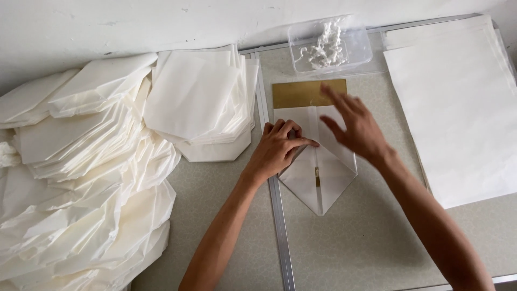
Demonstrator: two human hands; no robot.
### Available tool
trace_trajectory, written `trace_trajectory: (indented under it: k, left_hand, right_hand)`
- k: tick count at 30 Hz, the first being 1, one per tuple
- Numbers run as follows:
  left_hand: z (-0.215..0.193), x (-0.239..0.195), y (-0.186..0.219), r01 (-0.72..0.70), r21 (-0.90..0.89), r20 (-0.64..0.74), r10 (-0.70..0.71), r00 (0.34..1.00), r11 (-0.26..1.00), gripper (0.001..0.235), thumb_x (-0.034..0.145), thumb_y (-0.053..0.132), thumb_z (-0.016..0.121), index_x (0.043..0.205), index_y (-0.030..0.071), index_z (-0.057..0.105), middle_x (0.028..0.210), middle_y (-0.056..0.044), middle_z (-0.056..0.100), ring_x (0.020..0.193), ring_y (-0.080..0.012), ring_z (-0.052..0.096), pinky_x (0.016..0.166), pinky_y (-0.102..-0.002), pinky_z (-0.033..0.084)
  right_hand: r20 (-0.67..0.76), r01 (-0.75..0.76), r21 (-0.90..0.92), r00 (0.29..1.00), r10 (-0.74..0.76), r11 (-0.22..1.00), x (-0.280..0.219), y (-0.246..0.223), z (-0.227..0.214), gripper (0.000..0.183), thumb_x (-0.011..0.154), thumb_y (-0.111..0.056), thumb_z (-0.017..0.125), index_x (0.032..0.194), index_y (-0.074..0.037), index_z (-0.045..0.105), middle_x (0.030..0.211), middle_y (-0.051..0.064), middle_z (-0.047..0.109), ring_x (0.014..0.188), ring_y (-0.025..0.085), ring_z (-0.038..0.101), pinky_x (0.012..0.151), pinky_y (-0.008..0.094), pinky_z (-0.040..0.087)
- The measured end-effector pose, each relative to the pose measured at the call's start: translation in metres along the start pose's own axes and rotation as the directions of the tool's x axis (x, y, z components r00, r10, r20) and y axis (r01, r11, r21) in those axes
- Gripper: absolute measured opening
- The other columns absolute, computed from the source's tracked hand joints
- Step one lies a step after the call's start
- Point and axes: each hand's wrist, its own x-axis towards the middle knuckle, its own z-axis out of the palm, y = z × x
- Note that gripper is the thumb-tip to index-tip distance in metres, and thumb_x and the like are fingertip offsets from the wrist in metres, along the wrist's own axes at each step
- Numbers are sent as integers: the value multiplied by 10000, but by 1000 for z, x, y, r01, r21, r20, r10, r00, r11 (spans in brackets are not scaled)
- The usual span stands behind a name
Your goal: Folding and gluing white paper sheets around a template to create paper bags.
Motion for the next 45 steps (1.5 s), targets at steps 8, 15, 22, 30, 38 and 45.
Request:
trace_trajectory:
  k: [8, 15, 22, 30, 38, 45]
  left_hand:
    - [-3, 2, 1, 48, -15, 41, -47, 998, 999, 276, 970, 151, 628, 1140, 334, 748, 1037, 57, 518, 933, -160, 504, 853, -362, 405]
    - [-6, 4, 1, 63, 6, 106, -63, 992, 998, 327, 951, 122, 628, 1177, 337, 726, 1047, 65, 506, 953, -165, 502, 860, -359, 407]
    - [-4, 5, 1, 75, -11, 103, -73, 992, 997, 299, 961, 146, 626, 1160, 339, 737, 1039, 60, 518, 929, -157, 503, 856, -362, 409]
    - [-2, 3, -6, 113, -133, 105, -99, 990, 985, 309, 1010, 181, 571, 1256, 310, 706, 1048, 16, 581, 916, -194, 533, 865, -381, 413]
    - [-30, 2, 6, 192, -284, 282, -110, 953, 939, 463, 968, 457, 632, 1372, 231, 633, 894, 27, 710, 828, -151, 608, 961, -400, 360]
    - [-15, -21, 7, 307, -334, 262, -225, 938, 891, 335, 911, 292, 729, 1199, 119, 727, 860, -35, 781, 706, -190, 680, 1034, -422, 356]
  right_hand:
    - [-33, 145, 133, 989, -142, 980, -67, -34, 11, 310, 848, -4, 668, 1121, -113, 766, 1012, 111, 662, 885, 266, 668, 717, 382, 563]
    - [-14, 179, -39, 984, -179, 983, -57, -44, 7, 339, 904, 21, 559, 1110, -149, 768, 1059, 120, 598, 915, 278, 590, 711, 384, 515]
    - [-29, -45, 113, 998, 49, 993, -66, -32, 6, 358, 854, 84, 572, 1084, -103, 773, 1052, 138, 637, 893, 292, 650, 719, 382, 553]
    - [-70, -248, 427, 950, 305, 870, -52, -39, -9, 275, 911, 19, 605, 1142, -59, 731, 1057, 124, 696, 778, 243, 749, 652, 345, 620]
    - [267, -332, 669, 942, 202, 665, -47, -28, -23, 713, 818, 38, 620, 1490, -38, 395, 1259, 213, 621, 821, 266, 769, 730, 418, 634]
    - [431, -461, 675, 880, 200, 576, -51, -16, -25, 1120, 761, 140, 705, 1637, -132, 61, 1349, 207, 556, 939, 256, 769, 871, 407, 634]
